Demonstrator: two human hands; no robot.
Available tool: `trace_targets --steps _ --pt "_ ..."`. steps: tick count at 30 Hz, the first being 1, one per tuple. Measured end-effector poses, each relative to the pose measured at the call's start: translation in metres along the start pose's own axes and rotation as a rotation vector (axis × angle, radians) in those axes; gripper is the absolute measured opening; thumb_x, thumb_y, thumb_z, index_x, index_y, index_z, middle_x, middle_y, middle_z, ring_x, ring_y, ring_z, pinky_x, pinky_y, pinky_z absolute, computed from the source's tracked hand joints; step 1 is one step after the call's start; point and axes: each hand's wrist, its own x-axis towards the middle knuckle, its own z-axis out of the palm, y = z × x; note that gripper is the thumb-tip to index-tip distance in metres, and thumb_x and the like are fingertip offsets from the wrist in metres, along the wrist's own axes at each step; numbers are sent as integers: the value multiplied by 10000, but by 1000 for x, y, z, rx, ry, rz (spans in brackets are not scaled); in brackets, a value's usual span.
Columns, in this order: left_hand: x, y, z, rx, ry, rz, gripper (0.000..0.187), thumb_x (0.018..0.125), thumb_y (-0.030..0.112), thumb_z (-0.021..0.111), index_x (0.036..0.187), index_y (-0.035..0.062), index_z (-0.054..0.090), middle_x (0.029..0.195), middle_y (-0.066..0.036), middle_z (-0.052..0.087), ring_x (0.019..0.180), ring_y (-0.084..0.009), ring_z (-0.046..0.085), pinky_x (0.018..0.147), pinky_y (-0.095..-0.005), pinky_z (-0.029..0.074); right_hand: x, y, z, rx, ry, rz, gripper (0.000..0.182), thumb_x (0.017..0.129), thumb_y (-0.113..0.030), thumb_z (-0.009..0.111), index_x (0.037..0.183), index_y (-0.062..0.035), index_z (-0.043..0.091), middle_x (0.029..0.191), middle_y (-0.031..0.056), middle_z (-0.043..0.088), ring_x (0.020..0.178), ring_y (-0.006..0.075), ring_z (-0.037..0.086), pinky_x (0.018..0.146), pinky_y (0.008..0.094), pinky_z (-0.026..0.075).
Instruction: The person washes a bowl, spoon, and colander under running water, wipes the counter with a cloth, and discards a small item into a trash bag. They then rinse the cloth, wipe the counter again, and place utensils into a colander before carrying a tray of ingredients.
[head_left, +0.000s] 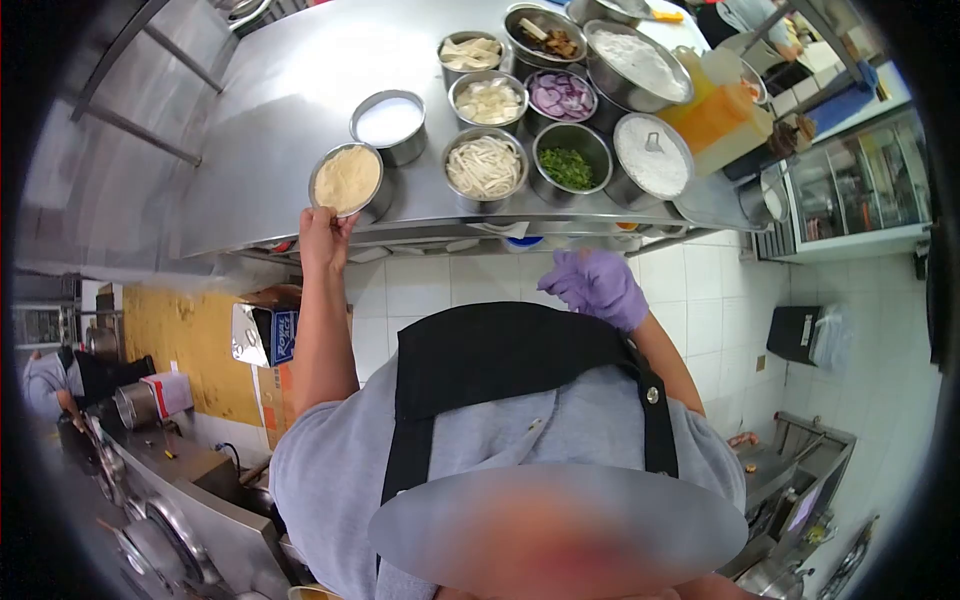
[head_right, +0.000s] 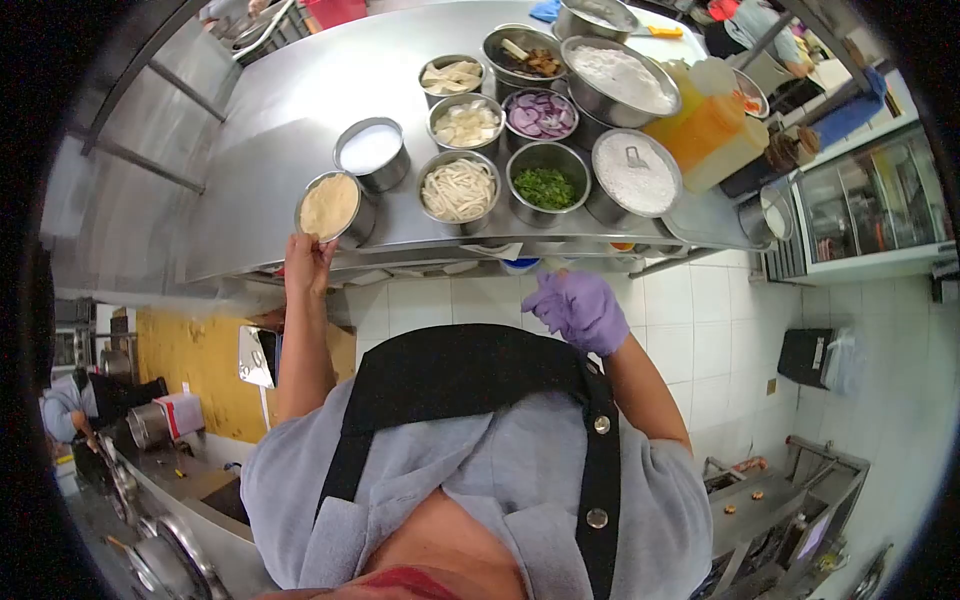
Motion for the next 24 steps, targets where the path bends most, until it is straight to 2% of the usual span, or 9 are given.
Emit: trace_targets --steps 9,10,13,15,16,18,21,22,24 --pt "26 -36 51 -190 -106 -17 164 853 -34 494 933 -8 354 831 -128 508 707 -200 567 838 -450 540 -18 -1 -13 5 128 -70 407 888 -353 565 852 49 611 847 164 663 616 143 602 501 217 451" --pt "24 -41 58 -191 -105 -31 162 851 12 530 944 9 397 892 -130 512 797 -224 566 877 -475 505 -19 0 -20 -3 124 -57 404 889 -351 565 854 49 613 839 160 661 615 136 598 500 214 448" --pt "-15 -40 86 -28 -64 -119 170 842 100 582 936 43 454 933 -105 499 835 -230 531 804 -453 496 -26 2 -44 -41 98 -68 389 891 -343 565 852 40 619 806 148 656 604 115 582 494 211 441" --pt "10 -61 54 25 120 -154 185 827 179 618 904 73 487 941 -62 473 845 -210 486 727 -408 457 -44 5 -67 -50 104 -141 364 889 -326 567 844 31 622 798 134 652 592 97 567 487 208 434" --pt "-29 -48 83 65 155 66 253 856 182 578 1038 31 488 930 -34 464 787 -152 449 680 -342 431 -51 8 -80 -48 98 -197 347 886 -313 569 838 26 623 802 125 651 583 87 557 482 205 429" --pt "-61 -42 116 255 189 648 144 871 85 525 995 39 468 914 -46 477 773 -121 464 686 -280 436 -78 -18 -100 -462 62 -520 222 866 -238 568 907 -26 620 917 94 640 718 139 574 595 241 457" --pt "-139 -40 213 490 -153 973 135 869 57 513 998 35 478 921 -40 481 806 -115 471 706 -280 434 -119 -56 -124 -1193 255 -996 208 851 -163 557 1036 -76 595 1063 74 618 938 236 586 779 296 477" --pt "-152 -50 236 633 -367 923 182 833 25 536 998 46 463 920 -39 482 818 -124 475 746 -279 427 -128 -58 -134 -1372 340 -1092 233 845 -153 557 1066 -87 587 1089 73 613 993 263 586 828 311 476" --pt "-174 -81 292 911 -811 711 295 789 30 598 1054 48 471 964 -58 507 866 -151 507 807 -286 427 -131 -49 -161 -1376 419 -1086 247 821 -167 573 1058 -98 585 1072 74 611 1014 282 573 865 323 454"
